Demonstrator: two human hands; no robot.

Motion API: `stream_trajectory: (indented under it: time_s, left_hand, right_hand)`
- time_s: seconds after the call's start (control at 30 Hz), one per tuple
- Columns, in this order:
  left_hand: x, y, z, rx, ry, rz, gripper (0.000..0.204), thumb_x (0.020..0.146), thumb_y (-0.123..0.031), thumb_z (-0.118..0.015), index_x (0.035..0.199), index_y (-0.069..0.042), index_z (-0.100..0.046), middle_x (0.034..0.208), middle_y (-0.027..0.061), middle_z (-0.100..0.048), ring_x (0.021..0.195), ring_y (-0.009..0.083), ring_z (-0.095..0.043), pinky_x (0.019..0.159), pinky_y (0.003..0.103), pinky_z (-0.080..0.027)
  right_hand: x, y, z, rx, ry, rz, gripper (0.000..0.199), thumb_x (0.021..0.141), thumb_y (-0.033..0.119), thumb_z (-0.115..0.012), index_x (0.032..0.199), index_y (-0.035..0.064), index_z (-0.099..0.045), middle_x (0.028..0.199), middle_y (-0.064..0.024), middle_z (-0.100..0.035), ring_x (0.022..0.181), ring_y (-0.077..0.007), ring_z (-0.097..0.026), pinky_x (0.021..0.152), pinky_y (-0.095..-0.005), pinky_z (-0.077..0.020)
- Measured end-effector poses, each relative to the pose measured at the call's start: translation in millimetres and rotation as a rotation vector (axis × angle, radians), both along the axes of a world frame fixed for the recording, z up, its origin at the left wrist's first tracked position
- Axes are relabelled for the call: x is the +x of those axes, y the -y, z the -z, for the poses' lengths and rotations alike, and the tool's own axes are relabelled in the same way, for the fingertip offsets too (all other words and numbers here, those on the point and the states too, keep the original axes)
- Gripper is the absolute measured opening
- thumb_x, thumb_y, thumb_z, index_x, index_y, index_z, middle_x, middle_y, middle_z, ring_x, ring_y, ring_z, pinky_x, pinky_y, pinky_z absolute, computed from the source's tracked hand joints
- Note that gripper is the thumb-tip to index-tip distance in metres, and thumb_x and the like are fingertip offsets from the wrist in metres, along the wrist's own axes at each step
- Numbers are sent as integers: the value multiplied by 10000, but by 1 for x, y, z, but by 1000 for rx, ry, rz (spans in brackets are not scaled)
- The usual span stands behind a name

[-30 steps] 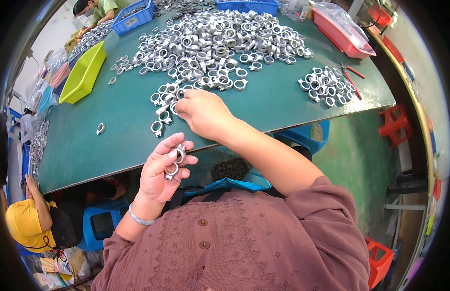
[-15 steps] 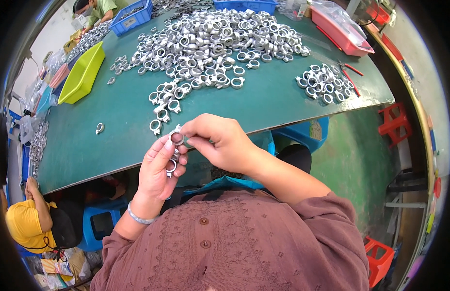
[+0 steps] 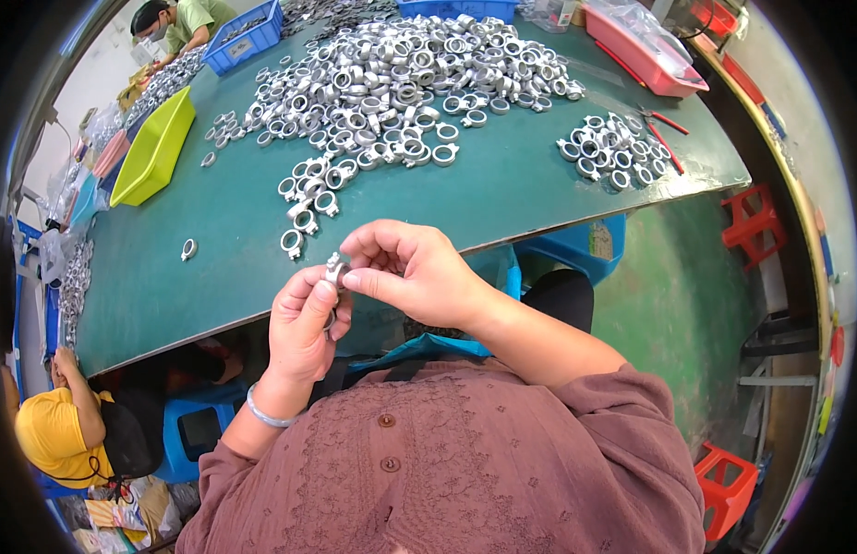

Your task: The person picks up metal ring components one at a time, checks them by hand, and places them into a blue container while working at a table full of similar components.

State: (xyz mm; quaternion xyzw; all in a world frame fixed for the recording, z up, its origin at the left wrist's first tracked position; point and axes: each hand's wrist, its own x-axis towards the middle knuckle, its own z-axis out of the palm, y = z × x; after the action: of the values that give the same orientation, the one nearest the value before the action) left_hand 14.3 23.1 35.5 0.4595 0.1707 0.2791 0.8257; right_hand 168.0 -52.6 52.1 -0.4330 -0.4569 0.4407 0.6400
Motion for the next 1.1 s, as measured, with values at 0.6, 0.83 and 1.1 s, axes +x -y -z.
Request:
stream_trajectory:
  time_s: [0.6, 0.83, 1.1]
  left_hand:
    - [9, 7, -5, 409, -79, -175, 375, 771, -11, -601, 1096, -45, -416, 947, 53, -532, 681, 50, -471, 527, 150, -371]
    - [10, 5, -4, 695, -91, -276, 486, 712, 37, -632, 1142, -9, -411, 905, 62, -544, 691, 67, -499, 596, 180, -413]
    - [10, 4, -3, 783, -104, -293, 455, 691, 47, -642, 1118, 36, -485, 881, 57, -525, 720, 85, -529, 606, 188, -431]
  right_hand:
    - [7, 12, -8, 194, 479, 101, 243, 710, -25, -632, 945, 11, -582, 885, -67, -564, 735, -126, -552, 646, -241, -448]
    - [7, 14, -6, 162, 474, 105, 214, 738, -20, -618, 947, -4, -578, 852, -57, -577, 739, -119, -560, 654, -232, -451]
    - [5, 16, 1, -36, -69, 0, 183, 820, 1, -548, 999, -36, -563, 933, -55, -593, 834, -87, -559, 714, -209, -463]
